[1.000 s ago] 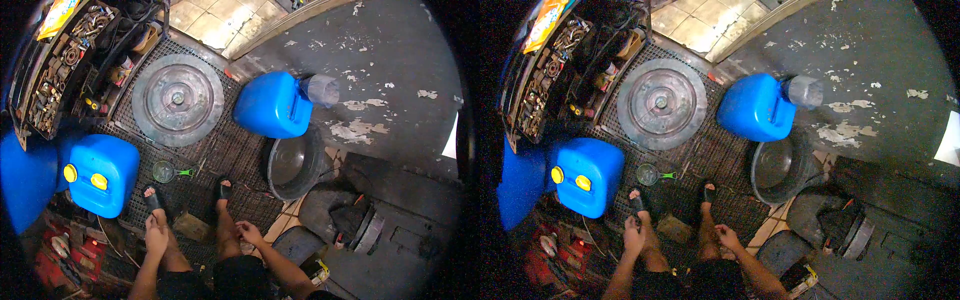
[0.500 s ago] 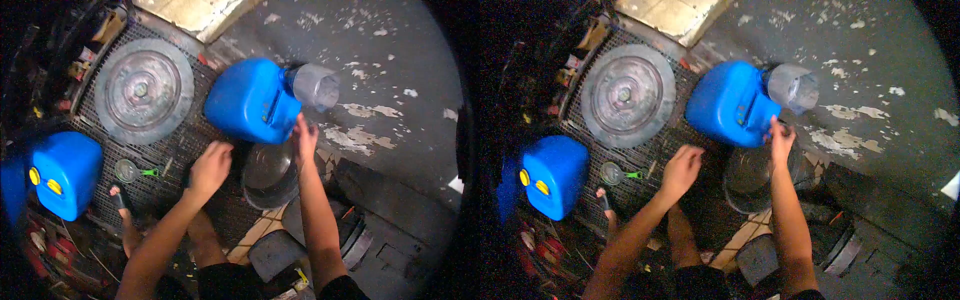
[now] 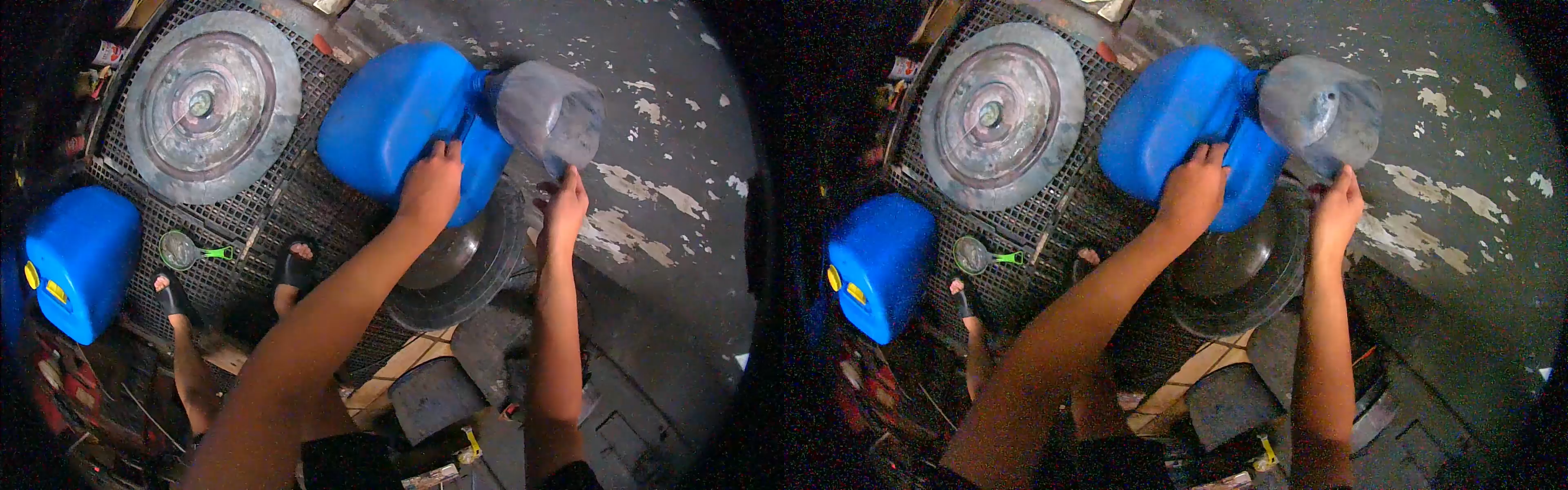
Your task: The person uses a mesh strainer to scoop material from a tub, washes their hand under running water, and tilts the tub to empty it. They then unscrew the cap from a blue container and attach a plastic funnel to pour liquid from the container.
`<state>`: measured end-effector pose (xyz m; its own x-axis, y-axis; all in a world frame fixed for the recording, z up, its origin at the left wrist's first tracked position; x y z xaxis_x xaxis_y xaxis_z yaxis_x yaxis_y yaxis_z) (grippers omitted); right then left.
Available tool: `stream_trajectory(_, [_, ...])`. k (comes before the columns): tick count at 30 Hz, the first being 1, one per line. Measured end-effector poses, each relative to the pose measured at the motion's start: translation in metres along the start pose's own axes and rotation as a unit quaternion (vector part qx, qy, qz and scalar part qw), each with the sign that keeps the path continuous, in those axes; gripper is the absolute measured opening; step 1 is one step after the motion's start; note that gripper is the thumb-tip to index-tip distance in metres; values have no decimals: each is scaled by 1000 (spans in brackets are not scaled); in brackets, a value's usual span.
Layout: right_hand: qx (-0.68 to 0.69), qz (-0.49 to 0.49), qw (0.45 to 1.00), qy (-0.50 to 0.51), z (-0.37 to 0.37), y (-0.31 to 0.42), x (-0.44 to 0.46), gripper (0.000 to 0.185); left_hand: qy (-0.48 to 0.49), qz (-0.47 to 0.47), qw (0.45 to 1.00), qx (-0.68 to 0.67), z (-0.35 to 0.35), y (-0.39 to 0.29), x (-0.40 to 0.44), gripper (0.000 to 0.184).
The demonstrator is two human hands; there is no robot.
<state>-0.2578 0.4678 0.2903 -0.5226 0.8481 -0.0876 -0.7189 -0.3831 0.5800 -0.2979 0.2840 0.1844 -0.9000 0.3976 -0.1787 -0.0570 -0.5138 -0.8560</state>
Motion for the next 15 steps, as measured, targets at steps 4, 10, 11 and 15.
stream_trajectory(4, [116,-30,993,17,3,-15,-18,43,-3,2,999,-37,6,8,-8,32])
stream_trajectory(10, [174,-54,982,47,10,-6,-45,40,-2,-1,998,-61,11,20,-22,33])
stream_trajectory(11, [184,-66,980,47,11,-2,-50,37,-10,-11,998,-65,11,21,-22,34])
stream_trajectory(15, [205,-71,975,38,18,2,-48,28,8,-26,998,-63,23,21,-28,37])
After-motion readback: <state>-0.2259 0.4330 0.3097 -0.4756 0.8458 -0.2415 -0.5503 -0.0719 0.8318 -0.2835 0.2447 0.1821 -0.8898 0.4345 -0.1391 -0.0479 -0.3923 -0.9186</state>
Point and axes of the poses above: each hand's wrist, its own x-axis towards the middle knuckle, its own z-axis out of the back of the hand, y = z × x, the point moved 1 cm from there along x, towards the middle knuckle, and after that the axes turned 5 degrees about -y, right-handed, at the moved point
